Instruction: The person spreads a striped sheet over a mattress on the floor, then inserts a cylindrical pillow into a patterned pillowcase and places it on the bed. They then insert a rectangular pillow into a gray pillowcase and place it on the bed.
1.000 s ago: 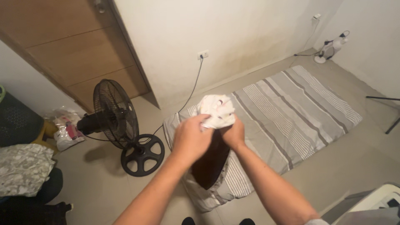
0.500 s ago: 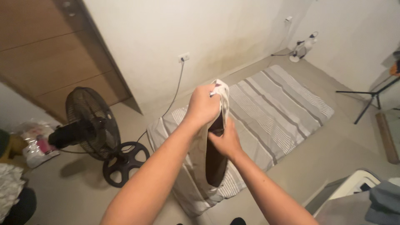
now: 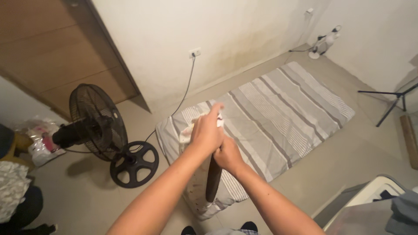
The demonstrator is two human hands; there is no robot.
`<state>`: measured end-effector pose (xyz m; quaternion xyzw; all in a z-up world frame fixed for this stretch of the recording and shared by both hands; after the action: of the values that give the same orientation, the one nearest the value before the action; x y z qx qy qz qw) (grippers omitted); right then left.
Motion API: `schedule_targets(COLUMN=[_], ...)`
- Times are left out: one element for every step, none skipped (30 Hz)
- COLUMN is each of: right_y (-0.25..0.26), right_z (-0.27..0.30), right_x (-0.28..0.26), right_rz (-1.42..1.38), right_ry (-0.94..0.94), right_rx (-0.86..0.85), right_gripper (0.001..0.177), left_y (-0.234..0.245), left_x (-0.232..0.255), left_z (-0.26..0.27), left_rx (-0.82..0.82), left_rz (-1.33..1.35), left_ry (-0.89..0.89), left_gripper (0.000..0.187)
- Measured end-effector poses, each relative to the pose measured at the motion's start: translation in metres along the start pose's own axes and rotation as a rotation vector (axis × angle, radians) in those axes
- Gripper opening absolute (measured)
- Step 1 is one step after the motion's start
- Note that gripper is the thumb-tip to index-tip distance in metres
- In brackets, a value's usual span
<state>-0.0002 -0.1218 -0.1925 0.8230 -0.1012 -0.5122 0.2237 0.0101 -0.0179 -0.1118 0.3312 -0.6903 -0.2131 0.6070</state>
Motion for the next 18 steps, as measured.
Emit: schedule_targets(right_y=[-0.005,-0.009,-0.011,-0.013,-0.015,-0.017,-0.019,-0.019,-0.019,-0.019,-0.019,-0.019,-0.02,-0.02,-0.022,-0.023,-0.026,-0.025], right_z=[0.0,0.002,0.005,0.006,0.009,0.012,0.013,0.014,0.016,0.017,0.018,0.019,0.02,0.021,0.022,0.024,0.026,0.026], right_x=[0.005,0.009,0.012,0.014,0.016,0.015,0.015,0.016,0.017,0.018,0.02,0.022,0.026,0.029,0.033,0.036,0.039,0.041], right_rz=[0.021,0.011,0.002,-0.009,0.0,0.008,0.017,0.002,-0.012,-0.025,-0.018,-0.012,-0.006,-0.008,-0.01,-0.013,0.002,0.021], right_ry=[0.029,0.024,0.019,0.017,0.001,-0.014,-0.028,-0.039,-0.049,-0.061,-0.084,-0.105,-0.127,-0.141,-0.154,-0.167,-0.178,-0.192], right_rx=[-0.024,-0.063,-0.103,-0.141,-0.165,-0.188,-0.21,-0.228,-0.246,-0.262,-0.276,-0.288,-0.301,-0.293,-0.286,-0.276,-0.288,-0.298], right_gripper=[0.021,0.018,0.016,0.014,0.014,0.014,0.015,0.015,0.016,0.017,0.016,0.016,0.016,0.014,0.013,0.012,0.012,0.013], left_y=[0.0,0.004,0.008,0.009,0.011,0.016,0.023,0.029,0.033,0.037,0.041,0.042,0.043,0.041,0.039,0.034,0.029,0.024], left_x=[-0.008,-0.02,-0.03,-0.038,-0.044,-0.049,-0.053,-0.056,-0.059,-0.061,-0.063,-0.064,-0.064,-0.063,-0.063,-0.063,-0.065,-0.066], left_z=[0.001,0.002,0.004,0.007,0.01,0.011,0.013,0.016,0.019,0.02,0.022,0.024,0.03,0.037,0.045,0.052,0.059,0.064], left_rx=[0.003,0.004,0.005,-0.104,-0.212,-0.32,-0.371,-0.426,-0.481,-0.478,-0.474,-0.471,-0.365,-0.26,-0.156,-0.1,-0.044,0.008], left_rz=[0.018,0.038,0.058,0.021,-0.016,-0.053,-0.039,-0.02,0.0,-0.053,-0.106,-0.161,-0.134,-0.106,-0.078,-0.043,-0.009,0.03], left_ry=[-0.052,-0.104,-0.156,-0.106,-0.054,-0.004,-0.047,-0.09,-0.133,-0.146,-0.159,-0.172,-0.219,-0.269,-0.32,-0.303,-0.286,-0.27], left_gripper=[0.036,0.028,0.021,0.02,0.018,0.018,0.021,0.024,0.029,0.032,0.035,0.039,0.046,0.054,0.061,0.058,0.054,0.05])
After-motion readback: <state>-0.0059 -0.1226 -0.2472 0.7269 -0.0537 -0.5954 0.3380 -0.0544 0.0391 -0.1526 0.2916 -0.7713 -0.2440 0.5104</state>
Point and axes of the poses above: each hand's wrist, its own z-axis away from the middle knuckle, its own y-axis out of the back of the hand, x = y × z, the point moved 1 cm from there along -z, towards the middle knuckle, and after that the axes turned 2 degrees about y, right-handed, at the moved point
